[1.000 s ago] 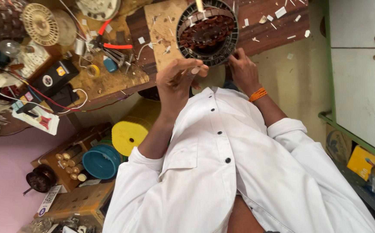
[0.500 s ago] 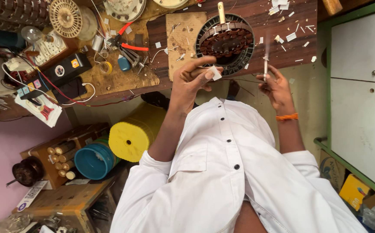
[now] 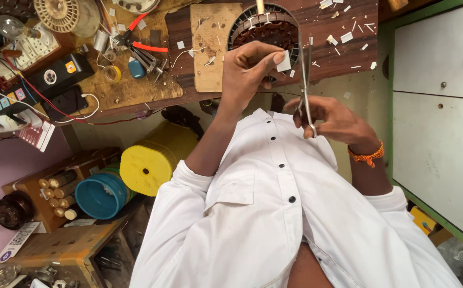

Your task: The person works on an electric motor stator, inserting small white insulating pieces into the copper windings. They use shears to trim the pieces and a wooden stick to push them into place, repeating the process across several slots.

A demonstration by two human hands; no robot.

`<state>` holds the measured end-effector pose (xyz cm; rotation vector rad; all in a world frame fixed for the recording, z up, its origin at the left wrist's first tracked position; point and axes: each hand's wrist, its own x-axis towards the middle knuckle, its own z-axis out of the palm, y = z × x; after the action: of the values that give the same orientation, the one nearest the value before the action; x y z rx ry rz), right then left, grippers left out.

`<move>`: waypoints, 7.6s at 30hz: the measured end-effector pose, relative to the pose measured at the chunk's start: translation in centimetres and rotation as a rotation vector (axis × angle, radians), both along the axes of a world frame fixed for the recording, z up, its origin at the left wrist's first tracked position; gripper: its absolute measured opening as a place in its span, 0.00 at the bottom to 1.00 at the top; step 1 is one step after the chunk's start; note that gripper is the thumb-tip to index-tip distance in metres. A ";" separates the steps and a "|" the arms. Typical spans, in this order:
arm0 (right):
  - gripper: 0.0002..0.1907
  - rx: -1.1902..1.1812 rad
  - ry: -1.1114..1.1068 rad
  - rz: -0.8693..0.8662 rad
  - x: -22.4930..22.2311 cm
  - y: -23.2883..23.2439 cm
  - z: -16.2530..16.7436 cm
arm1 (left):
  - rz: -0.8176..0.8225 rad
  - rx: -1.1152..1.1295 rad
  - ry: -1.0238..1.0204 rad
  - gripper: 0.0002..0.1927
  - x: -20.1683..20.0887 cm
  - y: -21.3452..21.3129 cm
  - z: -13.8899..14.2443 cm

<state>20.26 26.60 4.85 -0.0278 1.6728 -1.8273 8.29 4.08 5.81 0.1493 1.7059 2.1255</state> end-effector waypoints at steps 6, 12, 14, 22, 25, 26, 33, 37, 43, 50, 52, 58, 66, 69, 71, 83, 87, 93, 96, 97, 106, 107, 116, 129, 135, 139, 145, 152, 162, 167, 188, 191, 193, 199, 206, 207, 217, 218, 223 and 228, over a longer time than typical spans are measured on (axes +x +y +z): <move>0.35 0.011 -0.002 0.018 -0.8 -0.9 1.6 | -0.021 -0.001 0.067 0.11 -0.6 0.9 0.6; 0.34 0.045 -0.072 -0.038 -1.5 -1.2 1.4 | -0.053 -0.014 0.083 0.11 -1.6 0.6 0.5; 0.35 0.063 -0.053 -0.034 -1.7 -1.1 1.5 | -0.072 -0.018 0.088 0.11 -2.0 0.6 0.4; 0.32 0.065 -0.106 -0.117 -1.8 -1.5 2.0 | -0.102 0.001 0.111 0.11 -3.0 0.5 0.0; 0.29 0.057 -0.132 -0.154 -1.3 -1.4 1.6 | -0.124 -0.019 0.119 0.12 -3.2 0.5 -0.3; 0.28 0.054 -0.139 -0.169 -1.1 -1.4 1.4 | -0.127 -0.012 0.117 0.12 -3.2 0.5 -0.4; 0.22 -0.047 -0.022 -0.319 0.7 -0.7 0.2 | -0.125 0.033 0.091 0.12 -2.9 0.9 -0.2; 0.27 -0.251 0.204 -0.612 0.0 -0.4 1.0 | -0.078 0.038 0.028 0.10 -1.7 0.8 0.5; 0.26 -0.159 0.278 -0.629 -2.1 -2.2 2.6 | -0.292 -0.168 0.337 0.23 1.7 -1.8 1.9; 0.21 -0.020 0.179 -0.459 -3.0 -3.8 3.1 | -0.263 -0.256 0.359 0.37 3.3 -3.0 3.4; 0.20 -0.015 0.129 -0.427 -3.1 -3.9 3.1 | -0.225 -0.257 0.367 0.25 3.5 -2.9 3.0; 0.16 0.121 0.170 -0.425 -2.8 -4.2 3.2 | -0.243 -0.044 -0.038 0.08 4.0 -2.1 0.4; 0.13 0.411 0.396 -0.497 -1.9 -6.5 3.9 | -0.146 -0.091 0.226 0.08 4.7 -1.8 0.9; 0.13 0.309 0.375 -0.567 -2.3 -7.0 4.6 | -0.098 -0.217 0.669 0.12 4.1 -2.0 2.1; 0.13 0.121 0.335 -0.629 -2.6 -6.9 5.1 | -0.076 -0.191 0.759 0.13 3.6 -2.0 2.8; 0.26 0.099 0.071 -0.177 -2.8 -2.6 3.2 | -0.004 0.021 0.181 0.07 1.2 -2.3 1.1; 0.36 -0.042 -0.052 0.037 -2.1 -2.2 2.1 | 0.083 -0.037 0.161 0.09 -0.1 -2.3 0.5; 0.37 0.061 -0.064 0.105 -1.9 -2.0 1.7 | 0.085 -0.012 0.133 0.09 -0.5 -2.0 0.2; 0.36 0.061 -0.053 0.114 -2.0 -2.1 1.9 | 0.096 0.020 0.154 0.08 -0.6 -1.9 0.2; 0.36 0.061 -0.054 0.115 -2.1 -2.1 2.0 | 0.100 0.033 0.159 0.08 -0.6 -1.9 0.2; 0.31 0.126 -0.074 0.066 -2.5 -2.3 3.0 | 0.079 0.022 0.220 0.07 -0.9 -1.9 0.4; 0.31 0.125 -0.069 0.061 -2.5 -2.2 3.0 | 0.077 0.014 0.215 0.07 -1.0 -1.9 0.4; 0.32 0.076 -0.002 0.021 -2.0 -1.9 2.5 | 0.070 0.022 0.245 0.07 -1.3 -1.8 0.6; 0.24 0.086 -0.057 -0.061 -1.0 -2.2 2.0 | 0.025 0.100 0.112 0.08 -1.8 -1.8 0.1; 0.21 0.095 -0.053 -0.064 -0.6 -1.9 1.4 | 0.016 0.118 0.138 0.10 -2.0 -1.8 -0.3; 0.18 0.080 -0.066 -0.083 0.0 -1.4 0.8 | 0.007 0.127 0.074 0.11 -1.9 -1.8 -0.3; 0.32 -0.107 0.148 -0.384 0.5 -1.0 1.4 | 0.086 0.317 -0.056 0.14 -1.7 -1.8 1.1; 0.41 -0.104 0.307 -0.561 -0.5 -2.0 2.3 | 0.027 0.312 -0.143 0.11 -0.5 -1.3 1.9; 0.34 0.148 0.103 -0.050 -1.2 -2.7 2.9 | 0.197 0.107 0.233 0.11 -0.2 -2.2 1.2; 0.34 0.370 0.080 0.061 -1.2 -3.5 4.4 | 0.155 0.095 0.211 0.10 0.0 -2.1 1.2; 0.25 0.369 0.077 0.033 -0.9 -3.1 3.3 | 0.156 -0.008 0.181 0.10 0.5 -2.4 1.6; 0.24 0.320 0.045 0.018 -0.9 -3.1 3.5 | 0.151 0.008 0.162 0.10 0.5 -2.4 1.5; 0.24 0.365 0.050 0.024 -0.9 -3.2 3.5 | 0.143 0.042 0.153 0.10 0.4 -2.4 1.3; 0.20 0.449 0.109 0.030 -0.5 -3.0 3.1 | 0.124 0.021 0.205 0.12 0.3 -2.9 0.5; 0.14 0.183 0.090 -0.271 0.5 -2.5 1.8 | 0.094 0.324 -0.003 0.16 0.3 -2.4 -0.1; 0.15 0.187 0.116 -0.280 0.4 -2.3 1.6 | 0.053 0.434 -0.070 0.15 0.4 -2.4 -0.1; 0.27 0.076 0.204 -0.313 0.2 -1.9 -0.1 | 0.007 0.478 -0.132 0.19 1.4 -1.9 -0.5; 0.28 0.082 0.208 -0.326 0.2 -1.9 0.0 | 0.002 0.494 -0.140 0.17 1.4 -1.9 -0.6; 0.36 0.104 0.201 -0.229 -0.2 -2.2 0.8 | 0.067 0.270 0.024 0.13 1.2 -1.8 -0.6; 0.40 0.209 0.169 -0.041 -0.8 -3.3 1.3 | 0.134 0.051 0.081 0.11 1.0 -2.2 0.4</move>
<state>19.45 23.32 6.16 -0.0599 1.9891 -1.7102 9.28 1.85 6.16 0.1400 1.7529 2.2902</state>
